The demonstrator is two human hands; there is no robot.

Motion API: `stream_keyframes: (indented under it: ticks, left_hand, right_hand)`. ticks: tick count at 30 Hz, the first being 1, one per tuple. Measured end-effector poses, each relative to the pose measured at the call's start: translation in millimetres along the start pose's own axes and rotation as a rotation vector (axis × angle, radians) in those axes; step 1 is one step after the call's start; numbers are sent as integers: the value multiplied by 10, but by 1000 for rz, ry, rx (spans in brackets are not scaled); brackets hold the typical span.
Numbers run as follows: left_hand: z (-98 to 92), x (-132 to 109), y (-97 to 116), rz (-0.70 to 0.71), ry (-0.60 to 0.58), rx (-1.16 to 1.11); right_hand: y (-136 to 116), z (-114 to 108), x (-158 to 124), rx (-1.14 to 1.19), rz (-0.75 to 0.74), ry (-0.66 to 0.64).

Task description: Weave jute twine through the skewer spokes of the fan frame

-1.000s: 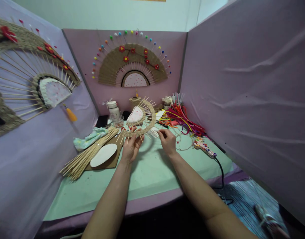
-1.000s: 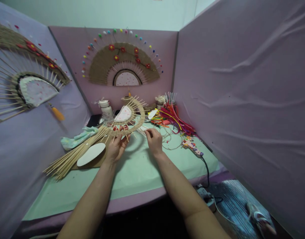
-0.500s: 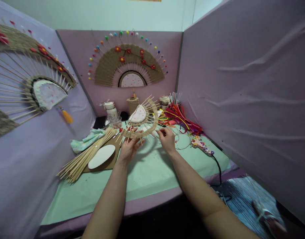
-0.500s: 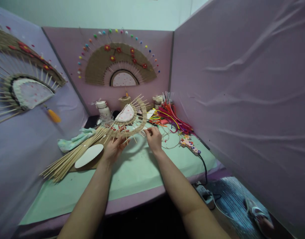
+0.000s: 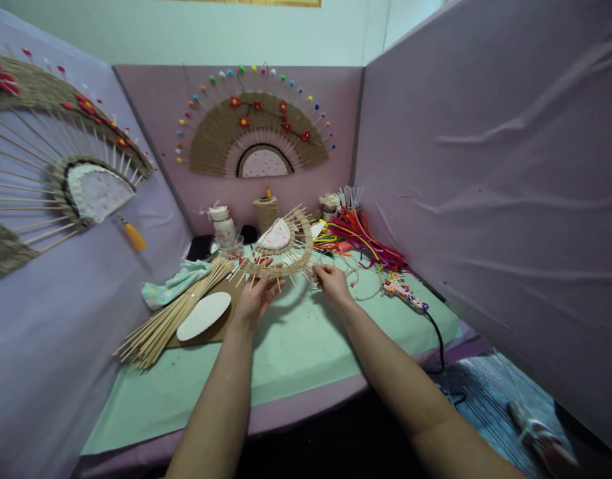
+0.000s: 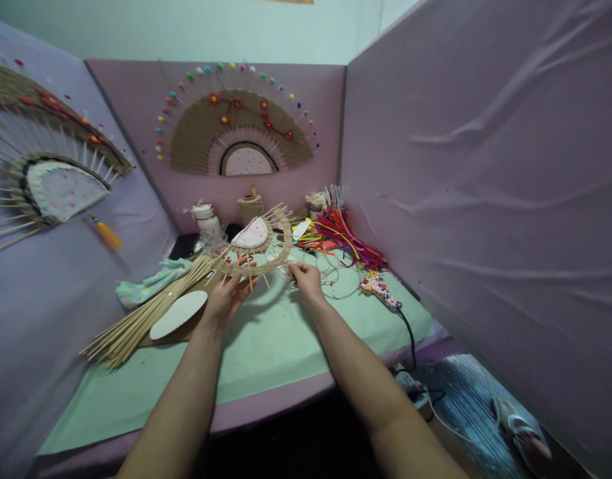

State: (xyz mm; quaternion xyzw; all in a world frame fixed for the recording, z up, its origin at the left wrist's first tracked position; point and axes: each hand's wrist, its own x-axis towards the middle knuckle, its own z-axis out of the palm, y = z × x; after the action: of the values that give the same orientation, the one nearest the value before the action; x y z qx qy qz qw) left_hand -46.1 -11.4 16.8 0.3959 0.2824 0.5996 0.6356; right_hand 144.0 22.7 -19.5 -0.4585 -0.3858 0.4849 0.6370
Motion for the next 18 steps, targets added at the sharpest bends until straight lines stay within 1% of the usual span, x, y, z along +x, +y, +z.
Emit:
stream_keyframes:
  ticks: [2, 4, 9, 11, 13, 15, 17, 18]
  left_hand:
    - [-5, -6, 13, -6, -6, -5]
    - [-8, -15, 31, -7, -25, -10]
    - [-16, -34, 61, 32, -58, -20]
    - [-30, -32, 64, 36, -67, -25]
    - [-49, -27, 68, 27, -74, -42]
    - [-66, -24, 77, 16, -75, -79]
    - [-75, -27, 91, 2, -73, -126]
    - [-77, -31, 100, -12, -72, -147]
  right_hand:
    - [-8, -1, 6, 131, 90, -70]
    - [-13, -1, 10, 227, 147, -129]
    - [-29, 24, 4, 381, 211, -181]
    - [-57, 28, -5, 435, 242, -231]
    - [-103, 18, -23, 484, 279, -319]
    - [-158, 0, -54, 510, 314, -440]
    - [-204, -11, -94, 516, 317, -544]
    - [-218, -10, -112, 512, 302, -571]
